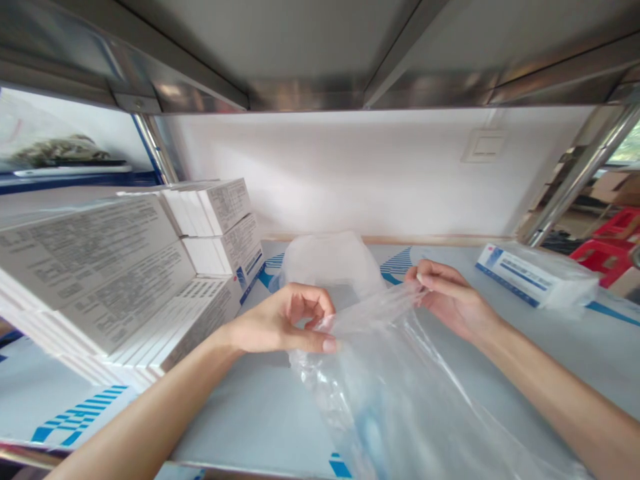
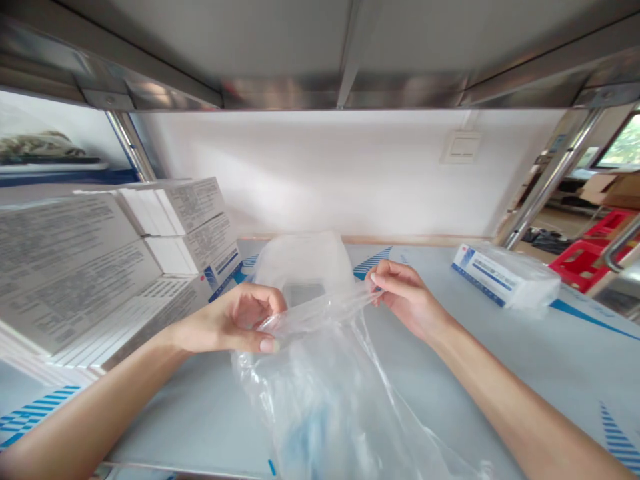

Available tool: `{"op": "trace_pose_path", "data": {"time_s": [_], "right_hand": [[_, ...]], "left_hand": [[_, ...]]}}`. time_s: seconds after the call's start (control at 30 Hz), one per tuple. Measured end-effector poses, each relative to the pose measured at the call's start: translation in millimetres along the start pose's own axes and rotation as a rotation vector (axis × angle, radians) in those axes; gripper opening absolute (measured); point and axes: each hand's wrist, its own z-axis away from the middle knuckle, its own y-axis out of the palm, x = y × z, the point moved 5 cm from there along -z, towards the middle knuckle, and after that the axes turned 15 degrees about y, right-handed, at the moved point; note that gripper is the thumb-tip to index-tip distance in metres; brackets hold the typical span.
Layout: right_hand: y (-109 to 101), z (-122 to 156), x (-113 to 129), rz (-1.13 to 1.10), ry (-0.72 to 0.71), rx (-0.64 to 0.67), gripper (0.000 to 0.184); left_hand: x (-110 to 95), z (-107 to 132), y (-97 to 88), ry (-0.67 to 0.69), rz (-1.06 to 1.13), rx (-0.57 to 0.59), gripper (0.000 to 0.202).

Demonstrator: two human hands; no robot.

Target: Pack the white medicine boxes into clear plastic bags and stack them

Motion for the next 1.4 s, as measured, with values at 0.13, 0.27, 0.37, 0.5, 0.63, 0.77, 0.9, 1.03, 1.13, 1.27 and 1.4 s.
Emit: {"op": "trace_pose_path", "data": {"time_s": [0.13,0.27,0.37,0.5,0.63,0.77,0.9,1.03,1.13,1.27,1.4], "right_hand": [[-6.5,-2.0,-2.4,-0.114,0.036,-0.055,0.036],[-11.2,-1.1,1.2,-0.165,0.014,-0.069,0.037],[-10.8,0.6,3.2,-0.176,0.021,-0.030,0.037],[-9.8,2.2,1.7,-0.244,0.069,-0.035,0.037],[-9.6,1.4,-1.6,-0.244,0.101,-0.088,0.038],[-11.6,-1.0,-5.9,-0.148,0.094,-0.142,0.037],[-12.0,-2.8,-8.0,-0.075,0.091,-0.168,0.038],[-14.6,-2.1,-5.3,-0.123,0.097,-0.225,0.041],[-18.8,-0.9,-2.6,-0.203,0.096,-0.286,0.045],[-19.9,-0.9,-0.2,-0.284,0.101,-0.304,0.047],[-20.7,0.9,2.4,-0.352,0.089,-0.309,0.048]], "left_hand": [[3.2,-1.1,2.0,-0.059,-0.029,-0.012,0.013],[7.3,-2.5,-6.3,-0.078,0.002,-0.243,0.017],[10.6,-1.6,-11.9,-0.065,0.123,-0.404,0.023],[15.1,0.7,-15.8,-0.068,0.178,-0.477,0.037],[15.6,0.6,-12.2,-0.080,0.058,-0.344,0.038],[15.2,1.2,-2.0,-0.110,0.000,-0.116,0.024],[14.3,2.2,3.1,-0.108,-0.062,-0.003,0.012],[10.6,1.3,-1.3,-0.076,0.125,-0.138,0.015],[6.2,2.4,-11.7,-0.035,0.222,-0.329,0.026],[6.4,5.0,-18.6,-0.068,0.263,-0.465,0.042],[6.4,4.3,-17.1,-0.045,0.389,-0.501,0.051]]}}
